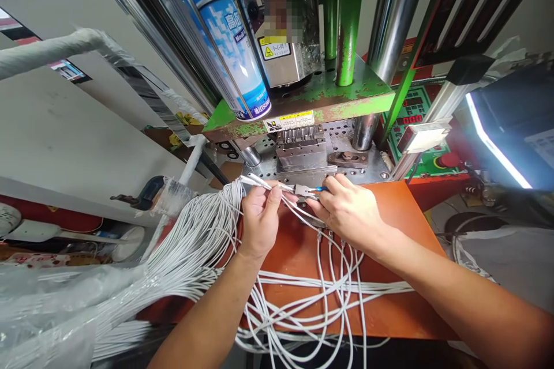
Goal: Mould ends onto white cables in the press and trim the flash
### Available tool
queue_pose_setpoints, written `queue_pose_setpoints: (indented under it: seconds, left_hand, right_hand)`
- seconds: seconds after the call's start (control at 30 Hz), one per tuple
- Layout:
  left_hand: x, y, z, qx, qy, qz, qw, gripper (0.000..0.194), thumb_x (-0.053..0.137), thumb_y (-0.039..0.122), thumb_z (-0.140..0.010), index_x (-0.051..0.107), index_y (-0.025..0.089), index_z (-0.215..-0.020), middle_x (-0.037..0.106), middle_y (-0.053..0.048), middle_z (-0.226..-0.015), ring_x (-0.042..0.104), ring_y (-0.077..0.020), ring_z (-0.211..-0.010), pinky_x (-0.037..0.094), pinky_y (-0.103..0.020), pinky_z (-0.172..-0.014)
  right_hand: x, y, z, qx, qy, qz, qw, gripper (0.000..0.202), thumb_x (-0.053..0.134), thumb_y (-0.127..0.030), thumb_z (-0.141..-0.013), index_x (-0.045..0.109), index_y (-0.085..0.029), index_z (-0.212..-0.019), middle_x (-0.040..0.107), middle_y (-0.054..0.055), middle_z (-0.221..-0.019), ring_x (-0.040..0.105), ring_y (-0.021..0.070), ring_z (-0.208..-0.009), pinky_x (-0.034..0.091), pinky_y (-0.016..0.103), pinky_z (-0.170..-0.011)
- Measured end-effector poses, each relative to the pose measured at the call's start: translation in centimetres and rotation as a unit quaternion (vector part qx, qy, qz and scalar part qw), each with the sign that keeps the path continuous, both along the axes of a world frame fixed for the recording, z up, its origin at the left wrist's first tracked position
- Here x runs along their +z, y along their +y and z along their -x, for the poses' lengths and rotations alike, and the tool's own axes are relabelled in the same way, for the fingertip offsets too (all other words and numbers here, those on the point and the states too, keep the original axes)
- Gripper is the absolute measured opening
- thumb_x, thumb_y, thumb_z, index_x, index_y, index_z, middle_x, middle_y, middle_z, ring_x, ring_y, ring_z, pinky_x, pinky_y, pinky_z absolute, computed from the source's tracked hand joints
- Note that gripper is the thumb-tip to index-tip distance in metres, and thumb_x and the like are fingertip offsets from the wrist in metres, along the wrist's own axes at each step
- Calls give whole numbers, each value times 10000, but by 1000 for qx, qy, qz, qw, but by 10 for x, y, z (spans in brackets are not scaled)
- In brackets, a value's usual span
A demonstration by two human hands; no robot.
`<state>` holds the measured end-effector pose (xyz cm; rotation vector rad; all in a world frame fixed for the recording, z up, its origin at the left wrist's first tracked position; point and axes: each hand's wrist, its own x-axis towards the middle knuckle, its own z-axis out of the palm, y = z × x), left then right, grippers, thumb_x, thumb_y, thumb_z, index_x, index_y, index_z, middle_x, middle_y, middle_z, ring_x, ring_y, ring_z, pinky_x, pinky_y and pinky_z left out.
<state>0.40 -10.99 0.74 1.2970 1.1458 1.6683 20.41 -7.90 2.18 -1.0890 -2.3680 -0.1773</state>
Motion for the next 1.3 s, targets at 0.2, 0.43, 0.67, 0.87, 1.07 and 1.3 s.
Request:
queue_pose_setpoints:
  seconds: [0.2,0.43,0.67,0.87,1.07,1.3]
  left_hand:
    - [4,1,-2,-59,-29,3,998,118,676,318,-1024,694,202,-1030,738,-24,-805,725,-182,-797,570,-301,-797]
    - [7,1,-2,-107,23,40,993,157,637,324,-1043,718,197,-1000,728,-35,-798,672,-187,-782,512,-330,-846]
    - [3,-2,-11,-118,59,62,989,282,590,391,-1062,714,191,-905,715,-33,-766,631,-184,-731,489,-328,-821]
    - [8,-6,-14,-89,133,43,986,344,617,388,-1049,699,173,-794,665,-20,-756,587,-158,-712,474,-274,-708]
    - [10,-7,-12,-76,150,46,985,392,633,387,-1037,653,183,-703,639,-6,-641,577,-146,-602,457,-259,-608]
    - [10,-8,-9,-66,140,46,987,367,605,427,-1053,717,188,-798,622,-2,-617,577,-144,-569,469,-271,-602]
  right_hand:
    - [-2,8,-10,13,67,134,989,592,429,-484,-1118,649,-181,-659,605,19,-703,459,129,-585,228,333,-592]
    - [4,10,-20,-25,95,73,992,617,402,-552,-1113,656,-188,-684,637,64,-882,563,171,-808,275,319,-619]
    - [5,-4,-9,-46,87,37,994,522,488,-484,-1103,675,-200,-707,637,70,-901,559,193,-873,316,319,-627]
    - [9,-8,-7,-41,90,41,994,491,507,-464,-1099,670,-198,-719,648,80,-958,568,205,-896,378,319,-673]
    - [9,-8,-5,-20,66,36,997,470,539,-450,-1088,696,-186,-733,663,104,-1012,579,221,-933,419,332,-713]
    - [5,-6,-7,-15,67,7,998,489,536,-450,-1093,683,-192,-704,627,58,-841,546,187,-800,325,325,-614]
